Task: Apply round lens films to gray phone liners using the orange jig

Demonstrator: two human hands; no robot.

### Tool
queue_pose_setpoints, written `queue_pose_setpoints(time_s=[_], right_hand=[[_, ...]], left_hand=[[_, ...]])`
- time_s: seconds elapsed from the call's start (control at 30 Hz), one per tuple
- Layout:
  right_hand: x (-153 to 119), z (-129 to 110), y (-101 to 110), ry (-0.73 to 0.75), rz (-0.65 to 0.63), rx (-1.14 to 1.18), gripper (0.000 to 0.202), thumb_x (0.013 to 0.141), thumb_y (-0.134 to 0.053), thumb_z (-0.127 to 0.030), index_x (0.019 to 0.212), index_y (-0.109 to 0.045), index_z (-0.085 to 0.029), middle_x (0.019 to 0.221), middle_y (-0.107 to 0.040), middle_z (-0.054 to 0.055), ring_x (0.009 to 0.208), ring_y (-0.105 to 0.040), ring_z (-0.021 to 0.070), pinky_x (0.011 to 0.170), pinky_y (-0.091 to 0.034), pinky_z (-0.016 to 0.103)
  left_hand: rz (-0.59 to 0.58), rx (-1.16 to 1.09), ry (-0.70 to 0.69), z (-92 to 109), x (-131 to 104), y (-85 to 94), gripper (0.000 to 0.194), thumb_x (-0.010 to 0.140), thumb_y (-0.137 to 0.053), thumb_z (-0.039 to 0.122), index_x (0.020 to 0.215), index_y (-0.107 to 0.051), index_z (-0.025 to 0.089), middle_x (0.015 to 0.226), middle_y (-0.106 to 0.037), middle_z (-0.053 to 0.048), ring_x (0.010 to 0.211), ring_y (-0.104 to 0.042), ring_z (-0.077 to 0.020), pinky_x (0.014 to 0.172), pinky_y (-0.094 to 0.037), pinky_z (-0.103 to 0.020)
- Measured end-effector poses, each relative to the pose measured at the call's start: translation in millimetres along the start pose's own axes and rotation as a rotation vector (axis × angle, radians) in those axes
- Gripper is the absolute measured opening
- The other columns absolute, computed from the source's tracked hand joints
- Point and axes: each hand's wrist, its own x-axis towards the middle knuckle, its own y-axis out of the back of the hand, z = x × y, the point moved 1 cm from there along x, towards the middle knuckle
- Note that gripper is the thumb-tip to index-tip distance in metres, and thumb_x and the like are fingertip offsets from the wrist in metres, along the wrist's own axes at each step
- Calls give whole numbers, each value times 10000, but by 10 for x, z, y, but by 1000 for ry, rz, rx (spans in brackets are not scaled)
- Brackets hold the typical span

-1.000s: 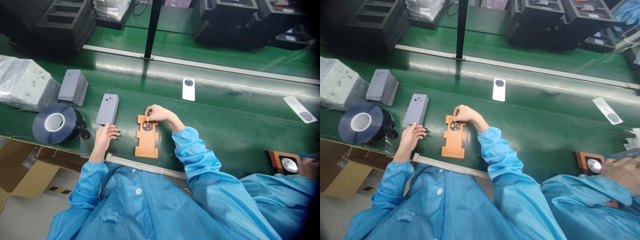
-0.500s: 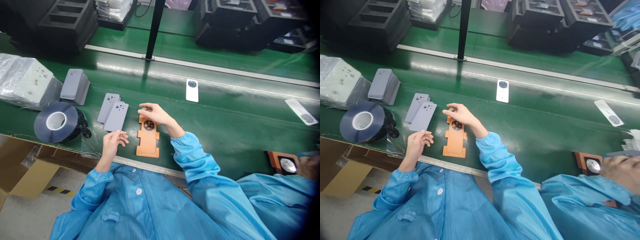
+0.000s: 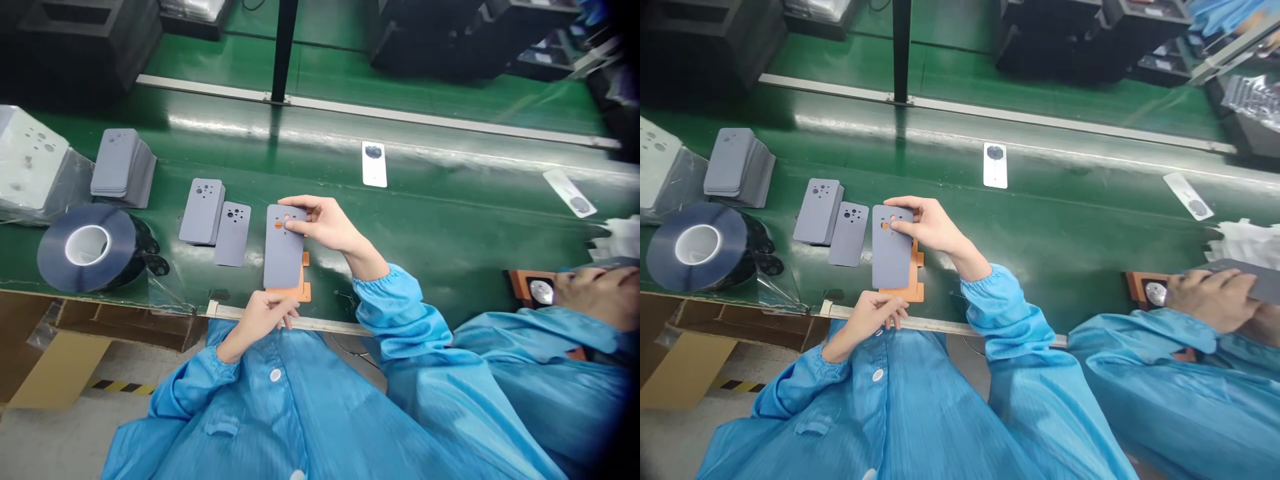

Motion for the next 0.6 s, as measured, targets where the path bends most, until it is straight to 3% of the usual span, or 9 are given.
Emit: queue_pose_setpoints(time_s=[0.07,0.13,0.2,0.27,0.33,0.4,0.5,0.6], right_hand=[[-81,18,61,15,46,-47,454,815,-839,-330,1230,-745,-170,1138,-782,99,1025,-763,274,974,-626,486],[-141,51,100,23,83,-110,415,814,-826,-317,1195,-758,-169,1155,-777,102,1024,-755,274,962,-626,483],[-182,97,110,30,93,-154,389,817,-811,-312,1176,-761,-170,1171,-772,102,1013,-748,267,936,-631,468],[-211,154,97,38,82,-178,380,829,-791,-312,1182,-756,-176,1182,-768,98,1004,-742,256,915,-633,447],[-236,221,74,57,67,-218,373,840,-772,-309,1192,-750,-188,1191,-766,89,1006,-733,248,906,-627,430],[-264,286,52,86,64,-283,363,855,-748,-302,1204,-742,-199,1204,-763,79,1017,-723,244,908,-618,421],[-315,354,24,131,96,-391,359,879,-705,-279,1231,-722,-213,1206,-752,72,1002,-709,240,898,-607,425],[-361,386,-18,209,125,-522,356,885,-669,-237,1237,-710,-219,1206,-709,85,1023,-682,245,918,-598,442]], left_hand=[[-15,226,-140,-42,-85,4,421,977,-638,493,802,-795,144,708,-757,-80,544,-682,-158,525,-538,-265],[79,482,-435,-58,-158,21,291,989,-641,373,873,-801,159,765,-777,-78,640,-718,-180,639,-592,-306],[209,709,-741,-61,-200,38,170,966,-665,270,991,-793,160,905,-802,-105,840,-762,-233,787,-625,-366],[281,893,-926,-60,-204,50,225,944,-683,211,1146,-758,148,1137,-789,-161,1129,-734,-300,949,-609,-435],[276,1060,-959,-60,-176,57,375,952,-673,202,1320,-682,130,1389,-689,-209,1391,-589,-348,1093,-536,-501],[248,1197,-890,-68,-136,63,490,984,-634,219,1460,-581,115,1551,-556,-224,1527,-433,-366,1190,-438,-551],[223,1319,-766,-121,-75,77,547,1029,-540,194,1568,-470,132,1640,-449,-200,1581,-336,-350,1270,-289,-595],[219,1345,-744,-210,-23,99,569,1039,-474,141,1606,-426,161,1652,-426,-186,1588,-321,-329,1293,-206,-611]])
